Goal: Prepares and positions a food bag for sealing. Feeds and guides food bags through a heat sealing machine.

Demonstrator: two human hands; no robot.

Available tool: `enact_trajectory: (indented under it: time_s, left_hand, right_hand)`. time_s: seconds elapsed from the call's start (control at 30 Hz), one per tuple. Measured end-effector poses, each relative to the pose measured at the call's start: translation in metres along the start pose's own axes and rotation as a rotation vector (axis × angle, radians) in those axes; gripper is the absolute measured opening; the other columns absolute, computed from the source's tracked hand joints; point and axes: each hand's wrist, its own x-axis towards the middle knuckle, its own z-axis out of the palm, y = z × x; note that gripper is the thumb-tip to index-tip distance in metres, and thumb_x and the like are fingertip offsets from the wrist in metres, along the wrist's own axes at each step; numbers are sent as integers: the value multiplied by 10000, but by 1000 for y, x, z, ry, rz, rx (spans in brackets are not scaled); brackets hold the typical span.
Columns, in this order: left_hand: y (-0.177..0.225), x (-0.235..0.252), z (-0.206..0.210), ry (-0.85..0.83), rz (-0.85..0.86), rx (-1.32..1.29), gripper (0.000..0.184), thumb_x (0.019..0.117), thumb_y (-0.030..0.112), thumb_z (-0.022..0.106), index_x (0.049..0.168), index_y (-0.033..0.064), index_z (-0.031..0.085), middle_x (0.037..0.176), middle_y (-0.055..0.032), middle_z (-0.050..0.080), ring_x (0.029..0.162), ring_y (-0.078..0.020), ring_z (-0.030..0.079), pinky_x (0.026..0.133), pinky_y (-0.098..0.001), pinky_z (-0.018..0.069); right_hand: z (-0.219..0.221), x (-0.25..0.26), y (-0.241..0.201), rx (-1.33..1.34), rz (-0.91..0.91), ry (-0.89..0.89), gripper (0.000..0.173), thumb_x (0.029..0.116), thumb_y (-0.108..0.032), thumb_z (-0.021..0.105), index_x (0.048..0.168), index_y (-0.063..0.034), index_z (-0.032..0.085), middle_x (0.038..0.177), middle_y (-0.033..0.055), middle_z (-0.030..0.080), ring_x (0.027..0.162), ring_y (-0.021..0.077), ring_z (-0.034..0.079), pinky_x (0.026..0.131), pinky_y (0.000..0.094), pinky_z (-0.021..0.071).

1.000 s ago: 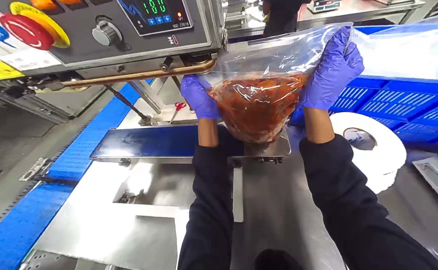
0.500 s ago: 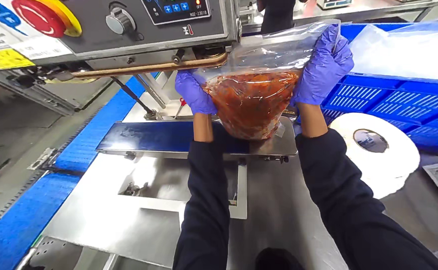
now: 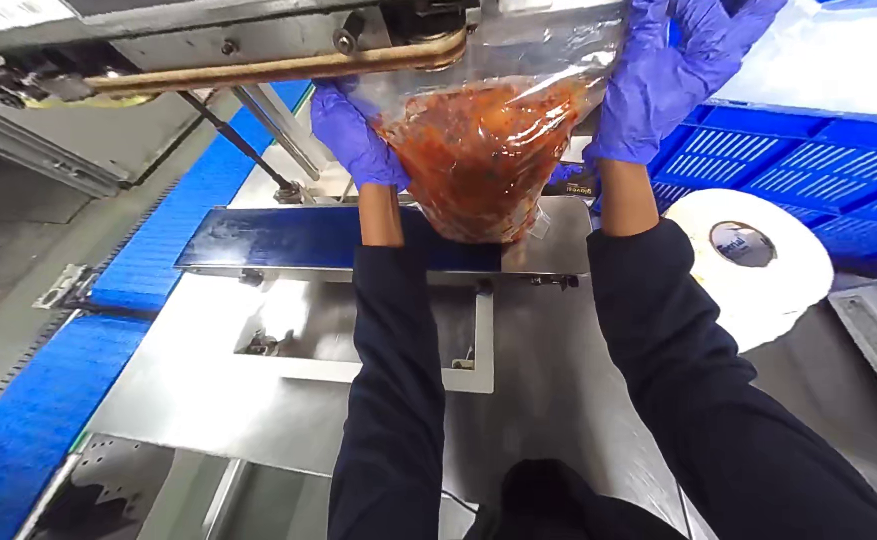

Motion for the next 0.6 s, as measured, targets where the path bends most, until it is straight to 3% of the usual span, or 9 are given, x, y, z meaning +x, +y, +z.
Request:
enact_trajectory:
  time_s: [0.07, 0.23, 0.37, 0.5, 0.6]
  left_hand:
    - [-1, 6, -4, 3, -9, 11, 353, 1113, 123, 318, 993, 16, 632, 833, -4, 638, 804, -67, 637, 789, -270, 553]
    - [2, 12, -12, 10, 7, 83, 329, 1103, 111, 338, 1077, -23, 638, 930, -37, 654, 903, -66, 643, 853, -261, 541]
    - [-3, 22, -18, 1, 7, 27, 324, 1106, 105, 338, 1090, -28, 633, 922, -35, 658, 894, -67, 643, 849, -262, 546]
    - [-1, 27, -25, 14, -15, 48, 327, 1105, 107, 335, 1096, -29, 632, 926, -30, 652, 885, -57, 638, 843, -254, 541]
    - [-2, 33, -29, 14, -27, -17, 325, 1107, 109, 336, 1104, -39, 625, 928, -44, 662, 887, -79, 657, 842, -275, 557]
  right_hand:
    - [0, 1, -3, -40, 52, -50, 139, 820, -194, 806, 705, -118, 787, 1043, 209, 623, 1175, 290, 512, 1032, 356, 380]
    - [0, 5, -8, -100, 128, -151, 88, 782, -213, 837, 740, -145, 800, 1198, 246, 604, 1302, 323, 449, 1125, 374, 318]
    - [4, 7, -17, -110, 166, -183, 71, 754, -183, 847, 724, -144, 795, 1192, 226, 607, 1275, 295, 456, 1100, 350, 332]
    - [10, 6, -25, -241, 191, -248, 113, 769, -260, 840, 739, -164, 788, 1178, 203, 622, 1250, 305, 469, 1081, 395, 321]
    - [16, 4, -29, -251, 197, -256, 104, 758, -261, 842, 733, -176, 789, 1194, 205, 618, 1271, 290, 458, 1104, 375, 301]
